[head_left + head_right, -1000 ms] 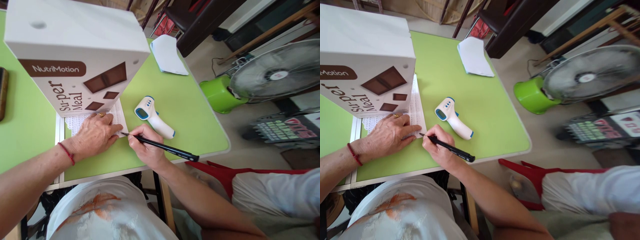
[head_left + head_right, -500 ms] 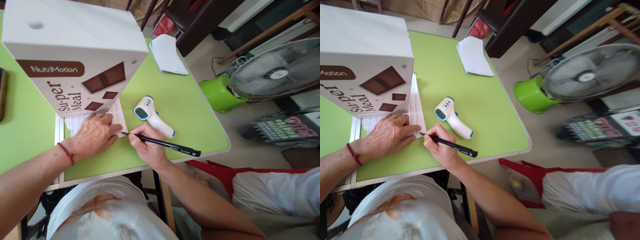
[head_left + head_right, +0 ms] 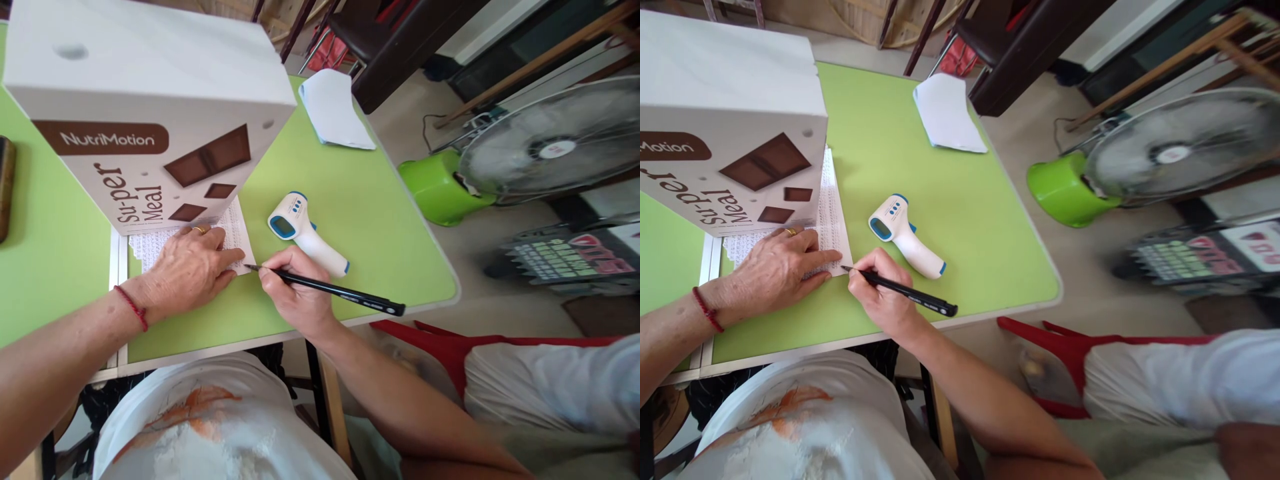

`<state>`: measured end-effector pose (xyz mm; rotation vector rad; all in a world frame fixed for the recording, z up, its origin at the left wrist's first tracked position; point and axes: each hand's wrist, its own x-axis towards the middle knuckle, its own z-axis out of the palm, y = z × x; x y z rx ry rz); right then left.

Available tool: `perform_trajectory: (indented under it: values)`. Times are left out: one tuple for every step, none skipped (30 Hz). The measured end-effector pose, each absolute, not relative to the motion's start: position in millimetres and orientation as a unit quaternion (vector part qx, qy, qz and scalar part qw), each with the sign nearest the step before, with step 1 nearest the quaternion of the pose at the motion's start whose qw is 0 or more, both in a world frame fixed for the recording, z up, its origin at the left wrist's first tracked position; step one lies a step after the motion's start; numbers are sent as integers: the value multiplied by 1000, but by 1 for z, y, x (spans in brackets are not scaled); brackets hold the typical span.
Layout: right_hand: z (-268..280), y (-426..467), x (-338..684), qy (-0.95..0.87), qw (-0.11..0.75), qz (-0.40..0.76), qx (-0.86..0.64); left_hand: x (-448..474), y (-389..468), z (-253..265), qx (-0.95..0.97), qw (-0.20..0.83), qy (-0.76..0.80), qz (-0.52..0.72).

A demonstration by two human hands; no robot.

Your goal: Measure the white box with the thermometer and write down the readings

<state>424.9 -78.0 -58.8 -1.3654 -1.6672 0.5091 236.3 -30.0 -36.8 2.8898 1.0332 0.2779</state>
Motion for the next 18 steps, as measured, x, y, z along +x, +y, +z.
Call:
perform_trajectory:
  values:
    - [-59, -78, 425, -672, 443, 206, -556, 237, -30, -36, 937, 32, 335, 88]
    - [-59, -78, 424, -671, 440, 207, -560, 237, -30, -36, 937, 33, 336, 87]
    - [-59, -78, 424, -671, 438, 208, -561, 237, -30, -35, 937, 33, 337, 85]
    - [-59, -78, 424, -672, 438, 209, -559, 237, -30, -35, 937, 34, 337, 83]
    - [-59, -78, 424, -674, 439, 212, -555, 237, -30, -35, 937, 34, 337, 82]
    - [-59, -78, 424, -677, 440, 215, -550, 237, -30, -35, 937, 34, 337, 82]
    - [-59, -78, 424, -679, 442, 219, -544, 237, -30, -35, 937, 34, 338, 83]
    - [-59, -78, 425, -682, 442, 223, -538, 237, -30, -35, 937, 34, 338, 82]
    - [-60, -79, 425, -684, 443, 226, -535, 237, -30, -36, 937, 34, 338, 83]
    - [-60, -79, 425, -685, 442, 225, -534, 237, -31, -36, 937, 34, 338, 84]
    - [-61, -79, 426, -686, 441, 220, -536, 237, -31, -36, 937, 34, 338, 84]
    - [-61, -79, 426, -686, 441, 211, -539, 237, -31, -36, 937, 33, 337, 85]
    - [-61, -80, 426, -685, 443, 199, -543, 237, -30, -36, 938, 33, 335, 87]
    - [-61, -80, 426, -681, 450, 185, -547, 237, -30, -36, 938, 33, 334, 88]
    - [-61, -81, 426, -675, 460, 171, -551, 237, -30, -37, 938, 32, 334, 91]
    - [-61, -81, 426, -669, 472, 159, -552, 237, -30, -37, 937, 31, 334, 94]
    - [-60, -82, 426, -664, 480, 150, -554, 237, -29, -37, 937, 31, 335, 95]
    - [-60, -82, 426, -664, 484, 144, -552, 237, -29, -37, 937, 31, 336, 94]
